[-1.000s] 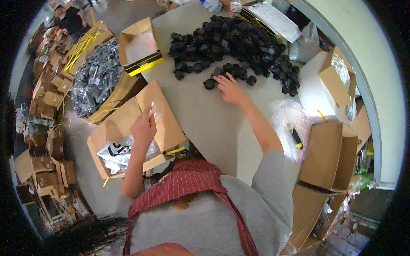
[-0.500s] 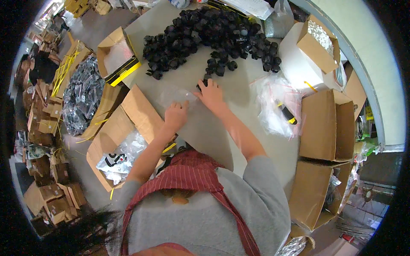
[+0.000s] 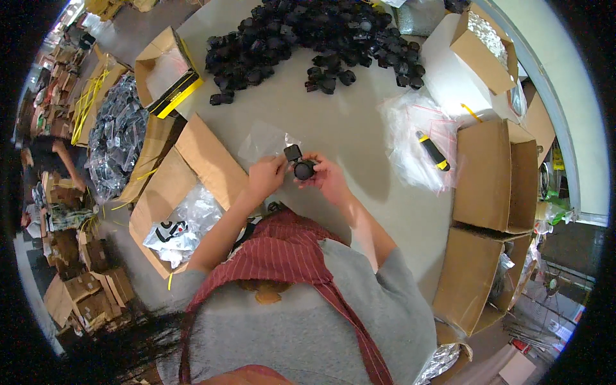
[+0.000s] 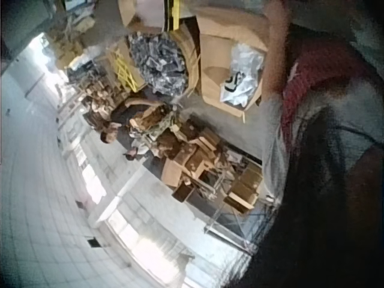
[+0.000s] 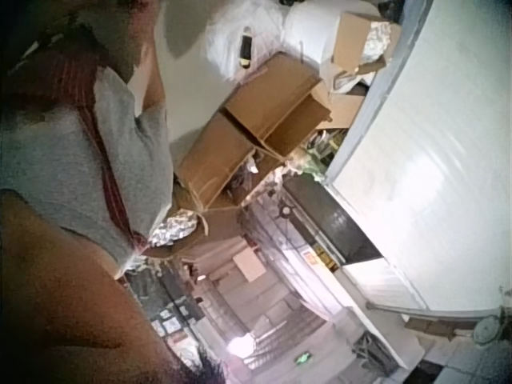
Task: The person picks up black plastic components and places them into small plastic bags, then seals the bags.
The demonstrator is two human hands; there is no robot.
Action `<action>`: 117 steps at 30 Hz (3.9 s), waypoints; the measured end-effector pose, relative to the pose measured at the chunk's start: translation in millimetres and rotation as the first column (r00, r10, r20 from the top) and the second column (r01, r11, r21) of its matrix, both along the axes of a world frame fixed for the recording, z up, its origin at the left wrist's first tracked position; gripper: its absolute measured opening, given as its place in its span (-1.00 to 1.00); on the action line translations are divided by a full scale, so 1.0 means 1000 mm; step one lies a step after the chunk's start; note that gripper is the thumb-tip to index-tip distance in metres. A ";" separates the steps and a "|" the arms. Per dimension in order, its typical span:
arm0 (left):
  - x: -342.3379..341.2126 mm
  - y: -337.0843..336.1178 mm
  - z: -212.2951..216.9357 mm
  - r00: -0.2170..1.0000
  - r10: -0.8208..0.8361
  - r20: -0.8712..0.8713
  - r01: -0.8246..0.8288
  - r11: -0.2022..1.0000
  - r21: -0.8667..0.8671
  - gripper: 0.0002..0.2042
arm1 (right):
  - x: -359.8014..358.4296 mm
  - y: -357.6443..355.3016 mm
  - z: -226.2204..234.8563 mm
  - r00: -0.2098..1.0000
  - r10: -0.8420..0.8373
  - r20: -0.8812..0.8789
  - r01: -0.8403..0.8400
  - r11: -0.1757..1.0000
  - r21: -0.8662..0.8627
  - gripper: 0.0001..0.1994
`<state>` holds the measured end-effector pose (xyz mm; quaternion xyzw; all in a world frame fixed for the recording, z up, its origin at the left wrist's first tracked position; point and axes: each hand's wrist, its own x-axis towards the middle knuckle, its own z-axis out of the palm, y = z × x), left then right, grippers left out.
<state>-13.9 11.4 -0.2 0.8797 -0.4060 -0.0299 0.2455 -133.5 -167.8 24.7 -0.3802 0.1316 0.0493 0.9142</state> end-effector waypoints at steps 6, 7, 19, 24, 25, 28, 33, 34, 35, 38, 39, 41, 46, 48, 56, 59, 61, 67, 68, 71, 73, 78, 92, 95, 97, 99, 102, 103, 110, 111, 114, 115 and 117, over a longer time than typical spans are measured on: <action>-0.008 -0.011 0.003 0.997 0.013 -0.082 -0.017 0.999 -0.049 -0.73 | -0.012 0.009 -0.001 0.993 0.041 -0.112 -0.014 0.973 0.230 -0.54; -0.009 -0.012 0.002 0.997 0.021 -0.077 -0.026 0.997 -0.067 -0.73 | -0.013 0.011 -0.001 0.975 0.047 -0.218 -0.035 0.998 0.060 -0.53; -0.014 -0.009 0.002 0.979 -0.156 0.134 0.169 0.982 -0.090 -0.61 | 0.001 0.001 0.007 0.925 -0.089 -0.368 -0.118 0.856 -0.504 -0.58; -0.013 -0.007 0.001 0.988 -0.098 0.118 0.109 0.990 -0.094 -0.57 | 0.006 0.004 -0.003 0.958 0.101 -0.268 -0.174 0.948 -0.268 -0.66; -0.013 -0.006 0.003 0.989 -0.096 0.112 0.102 0.993 -0.051 -0.57 | 0.004 0.002 -0.014 0.958 0.169 -0.232 -0.227 0.942 -0.249 -0.66; -0.017 -0.006 -0.012 0.993 -0.113 -0.016 0.110 0.986 -0.128 -0.55 | -0.001 0.005 0.002 0.974 0.092 -0.206 -0.155 0.937 -0.312 -0.69; -0.014 -0.015 -0.030 0.996 -0.090 -0.005 0.086 0.965 -0.248 -0.63 | -0.008 0.019 0.018 0.983 0.020 -0.184 -0.098 0.899 -0.427 -0.65; -0.017 -0.009 -0.017 0.997 -0.064 -0.043 0.056 0.984 -0.172 -0.66 | -0.006 0.014 0.012 0.981 0.105 -0.165 -0.168 0.884 -0.436 -0.66; -0.015 -0.006 -0.009 0.997 -0.069 -0.041 0.062 0.986 -0.156 -0.67 | -0.007 0.008 0.005 0.977 0.149 -0.152 -0.202 0.869 -0.451 -0.66; -0.009 -0.011 -0.003 0.992 -0.106 -0.063 0.096 0.986 -0.133 -0.69 | -0.007 0.000 -0.025 0.974 0.044 -0.222 -0.197 0.645 -0.738 -0.70; -0.008 -0.013 -0.003 0.985 -0.140 -0.099 0.127 0.984 -0.124 -0.70 | -0.003 -0.001 -0.033 0.976 0.060 -0.207 -0.197 0.643 -0.740 -0.70; -0.015 -0.017 -0.007 0.990 -0.141 0.004 0.140 0.981 -0.136 -0.69 | 0.006 -0.003 -0.049 0.978 0.115 0.176 0.141 0.262 -0.955 -0.71; -0.025 -0.028 -0.003 0.963 -0.204 0.174 0.233 0.957 -0.170 -0.68 | 0.009 0.012 -0.089 0.969 0.028 0.245 0.236 0.174 -0.956 -0.70; -0.024 -0.026 0.006 0.966 -0.241 0.095 0.255 0.949 -0.187 -0.72 | 0.014 0.017 -0.107 0.962 -0.093 0.259 0.275 0.339 -0.900 -0.72; -0.021 -0.028 -0.004 0.986 -0.123 0.113 0.131 0.989 -0.062 -0.73 | 0.019 0.022 -0.091 0.990 -0.087 0.108 0.137 0.473 -0.870 -0.76; -0.021 -0.028 0.006 0.969 -0.205 0.138 0.218 0.972 -0.087 -0.79 | 0.032 0.016 -0.095 0.971 -0.027 -0.238 -0.238 -0.208 -0.949 -0.82; -0.020 -0.025 0.015 0.967 -0.206 0.152 0.226 0.966 -0.129 -0.83 | 0.029 0.032 -0.086 0.998 -0.062 -0.011 -0.010 0.005 -1.000 -0.82; -0.017 -0.021 0.027 0.987 -0.066 0.145 0.078 0.993 -0.083 -0.71 | 0.031 0.041 -0.046 0.995 -0.019 0.100 0.098 -0.112 -0.989 -0.68; -0.017 -0.019 0.028 0.985 -0.045 0.165 0.063 0.993 -0.100 -0.69 | 0.027 0.040 -0.041 0.983 0.076 0.168 0.178 -0.147 -0.973 -0.60; -0.018 -0.015 0.028 0.977 -0.033 0.210 0.056 0.993 -0.102 -0.68 | 0.013 0.029 -0.038 0.951 0.265 0.157 0.269 -0.470 -0.841 -0.51; -0.023 -0.016 0.025 0.972 -0.054 0.230 0.076 0.993 -0.089 -0.70 | 0.008 0.024 -0.039 0.943 0.321 0.086 0.243 -0.490 -0.837 -0.47; -0.025 -0.029 0.007 0.906 -0.306 0.294 0.396 0.858 -0.326 -0.70 | 0.014 0.030 -0.072 0.961 0.277 0.005 0.126 -0.424 -0.897 -0.48; -0.018 0.003 0.000 0.962 -0.071 0.262 0.088 0.995 -0.052 -0.81 | 0.068 -0.076 0.000 0.917 -0.236 0.320 0.289 -0.160 -0.944 -0.62; -0.023 -0.003 -0.010 0.961 -0.110 0.255 0.118 0.993 -0.016 -0.83 | 0.108 -0.096 -0.023 0.899 -0.213 0.384 0.326 -0.262 -0.908 -0.49; -0.023 -0.005 -0.007 0.949 -0.111 0.294 0.126 0.991 -0.034 -0.87 | 0.125 -0.098 -0.030 0.945 -0.128 0.301 0.179 -0.567 -0.804 -0.45; -0.022 -0.004 -0.006 0.936 -0.107 0.336 0.133 0.990 -0.054 -0.88 | 0.129 -0.104 -0.037 0.955 -0.117 0.271 0.170 -0.530 -0.830 -0.45; -0.021 0.001 -0.007 0.932 -0.093 0.351 0.111 0.993 -0.034 -0.88 | 0.118 -0.099 -0.039 0.975 -0.169 0.141 0.069 -0.375 -0.925 -0.47; -0.022 0.003 -0.006 0.951 -0.084 0.298 0.090 0.996 -0.006 -0.90 | 0.108 -0.093 -0.037 0.976 -0.216 0.033 -0.022 -0.244 -0.969 -0.49; -0.023 0.005 0.000 0.983 0.021 0.184 -0.005 0.996 -0.086 -0.90 | 0.018 -0.047 0.022 0.963 -0.181 -0.200 0.008 0.759 -0.651 -0.63; -0.023 0.004 0.007 0.983 0.019 0.181 -0.004 0.996 -0.085 -0.90 | 0.010 -0.036 0.031 0.968 -0.146 -0.203 0.022 0.859 -0.512 -0.64; -0.026 -0.002 0.022 0.998 0.061 0.031 -0.056 0.987 -0.153 -0.89 | -0.011 -0.012 0.050 0.971 -0.102 -0.217 0.023 0.941 -0.338 -0.66; -0.026 -0.004 0.023 0.996 0.084 0.003 -0.082 0.984 -0.161 -0.89 | -0.014 -0.008 0.052 0.969 -0.086 -0.230 0.009 0.948 -0.317 -0.67; -0.026 -0.007 0.026 0.995 0.096 -0.021 -0.098 0.982 -0.162 -0.88 | -0.021 -0.010 0.052 0.956 -0.021 -0.291 -0.069 0.953 -0.294 -0.67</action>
